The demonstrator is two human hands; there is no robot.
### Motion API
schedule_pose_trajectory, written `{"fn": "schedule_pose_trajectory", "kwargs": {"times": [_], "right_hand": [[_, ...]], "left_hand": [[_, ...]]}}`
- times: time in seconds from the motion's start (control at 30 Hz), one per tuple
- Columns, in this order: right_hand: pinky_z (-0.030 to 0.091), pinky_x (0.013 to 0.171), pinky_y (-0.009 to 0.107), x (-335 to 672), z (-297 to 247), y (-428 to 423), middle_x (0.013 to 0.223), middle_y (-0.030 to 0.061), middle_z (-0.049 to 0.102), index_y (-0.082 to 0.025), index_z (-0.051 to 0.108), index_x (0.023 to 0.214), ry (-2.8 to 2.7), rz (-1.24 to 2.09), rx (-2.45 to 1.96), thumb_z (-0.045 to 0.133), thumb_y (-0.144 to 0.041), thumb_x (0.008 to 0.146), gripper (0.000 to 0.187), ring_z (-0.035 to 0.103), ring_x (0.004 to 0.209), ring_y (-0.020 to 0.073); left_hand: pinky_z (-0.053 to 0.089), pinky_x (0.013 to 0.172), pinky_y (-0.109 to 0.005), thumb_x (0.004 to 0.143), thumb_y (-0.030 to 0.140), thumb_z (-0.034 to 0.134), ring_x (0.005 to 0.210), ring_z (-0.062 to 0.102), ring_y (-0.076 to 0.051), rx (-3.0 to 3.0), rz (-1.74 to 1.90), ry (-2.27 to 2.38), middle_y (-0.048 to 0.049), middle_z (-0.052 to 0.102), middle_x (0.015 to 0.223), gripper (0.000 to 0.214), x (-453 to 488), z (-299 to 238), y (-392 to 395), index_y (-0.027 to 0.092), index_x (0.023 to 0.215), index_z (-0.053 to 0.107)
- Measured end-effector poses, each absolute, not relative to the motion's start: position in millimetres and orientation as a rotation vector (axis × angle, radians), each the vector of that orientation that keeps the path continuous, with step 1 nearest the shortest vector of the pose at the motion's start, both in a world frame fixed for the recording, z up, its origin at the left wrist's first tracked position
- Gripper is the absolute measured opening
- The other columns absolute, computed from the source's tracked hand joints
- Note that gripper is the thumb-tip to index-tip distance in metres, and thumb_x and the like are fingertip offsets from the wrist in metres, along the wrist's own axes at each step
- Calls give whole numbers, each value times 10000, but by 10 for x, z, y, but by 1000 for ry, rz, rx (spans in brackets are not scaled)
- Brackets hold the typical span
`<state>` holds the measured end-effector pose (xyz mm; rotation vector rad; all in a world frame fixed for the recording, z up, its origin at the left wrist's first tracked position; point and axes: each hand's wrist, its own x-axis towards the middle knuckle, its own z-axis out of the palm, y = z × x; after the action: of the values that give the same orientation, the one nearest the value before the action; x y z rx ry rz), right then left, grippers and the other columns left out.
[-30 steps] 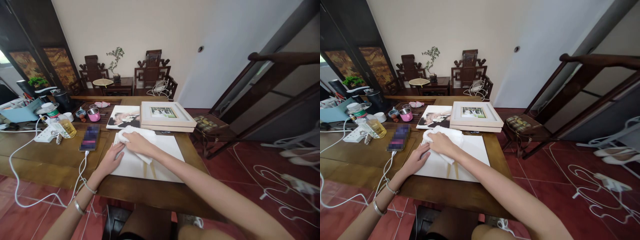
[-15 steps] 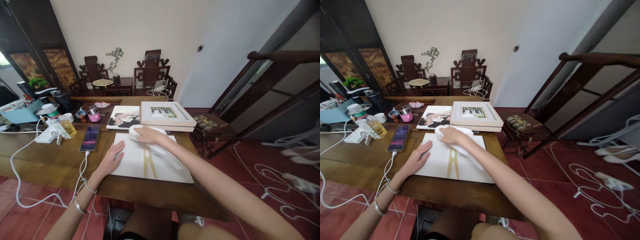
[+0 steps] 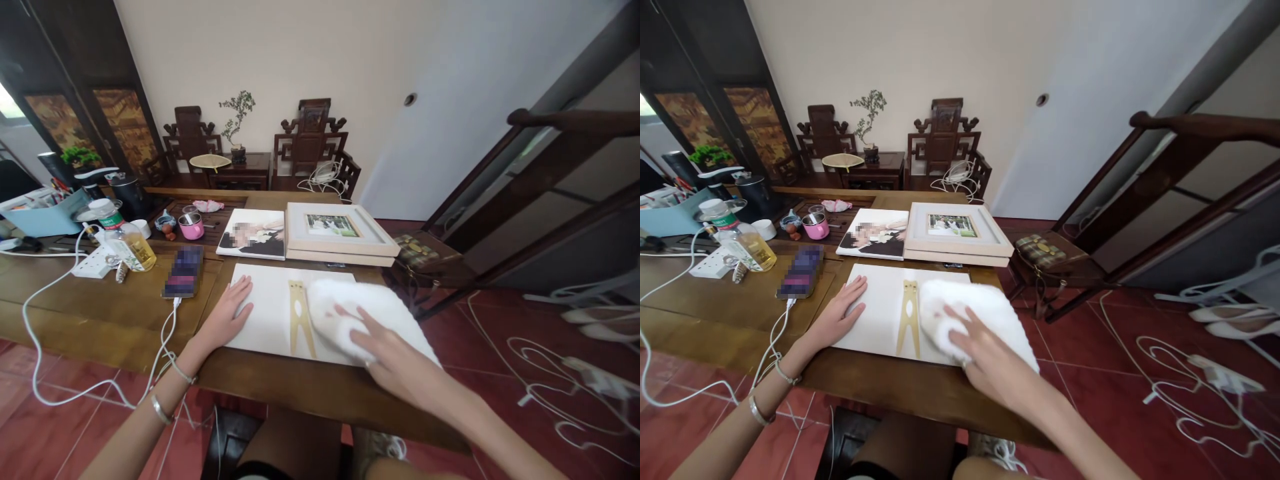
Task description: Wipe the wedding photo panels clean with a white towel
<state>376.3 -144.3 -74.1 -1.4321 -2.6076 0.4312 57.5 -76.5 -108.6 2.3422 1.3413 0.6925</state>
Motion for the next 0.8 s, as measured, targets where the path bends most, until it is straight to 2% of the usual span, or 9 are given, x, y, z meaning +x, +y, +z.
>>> {"fn": "schedule_pose_trajectory", "kwargs": {"times": [0.07, 0.13, 0.27, 0.37, 0.53, 0.6, 0.7, 0.8], "right_hand": [[255, 1098, 507, 3777, -752, -1710, 1486, 49, 305, -198, 609, 840, -2688, 505, -1322, 411, -29, 523, 410, 130, 1396, 285], [197, 1129, 499, 3788, -714, -1860, 1459, 48, 358, -205, 607, 789, -2765, 561, -1238, 410, -25, 497, 395, 161, 1390, 267], [310, 1079, 466, 3818, -630, -1741, 1465, 24, 349, -215, 600, 893, -2711, 535, -1312, 397, -21, 560, 436, 187, 1385, 262], [372, 1022, 452, 3807, -644, -1363, 1477, 52, 327, -202, 589, 998, -2652, 458, -1395, 406, -37, 625, 447, 207, 1377, 293], [411, 941, 441, 3717, -697, -751, 1249, 121, 555, -173, 581, 992, -2592, 353, -1466, 392, -52, 702, 366, 335, 1313, 333], [421, 920, 427, 3681, -682, -718, 1163, 124, 594, -169, 577, 1004, -2578, 346, -1504, 381, -51, 711, 372, 386, 1279, 328], [414, 938, 418, 3658, -614, -953, 1250, 117, 551, -185, 572, 1057, -2582, 387, -1551, 374, -54, 700, 429, 426, 1251, 299], [399, 979, 413, 3709, -515, -1364, 1414, 69, 420, -228, 572, 1111, -2621, 521, -1523, 389, -73, 681, 493, 383, 1292, 285]], "left_hand": [[165, 1134, -474, 926, 312, 367, 1395, 208, -211, 2343, 676, 1351, -97, 297, 1487, 480, 584, -1080, -764, 177, 1387, 362], [157, 1134, -476, 933, 322, 353, 1396, 205, -212, 2345, 668, 1361, -106, 287, 1490, 483, 587, -1080, -762, 169, 1392, 352], [148, 1137, -469, 936, 325, 349, 1387, 236, -211, 2364, 666, 1354, -99, 322, 1477, 465, 579, -1085, -757, 188, 1380, 374], [151, 1139, -464, 936, 321, 351, 1384, 245, -214, 2368, 640, 1357, -102, 342, 1467, 455, 574, -1076, -756, 170, 1361, 406], [159, 1138, -458, 933, 312, 358, 1382, 251, -205, 2370, 628, 1365, -100, 349, 1464, 451, 570, -1061, -752, 172, 1357, 413], [161, 1137, -461, 933, 306, 355, 1383, 249, -201, 2375, 623, 1362, -100, 343, 1467, 453, 567, -1066, -751, 170, 1362, 405], [160, 1137, -465, 934, 301, 351, 1384, 245, -201, 2376, 625, 1362, -106, 339, 1468, 456, 565, -1080, -752, 159, 1364, 398], [158, 1137, -471, 933, 301, 352, 1383, 249, -204, 2380, 647, 1358, -102, 339, 1469, 458, 570, -1093, -753, 173, 1371, 388]]}}
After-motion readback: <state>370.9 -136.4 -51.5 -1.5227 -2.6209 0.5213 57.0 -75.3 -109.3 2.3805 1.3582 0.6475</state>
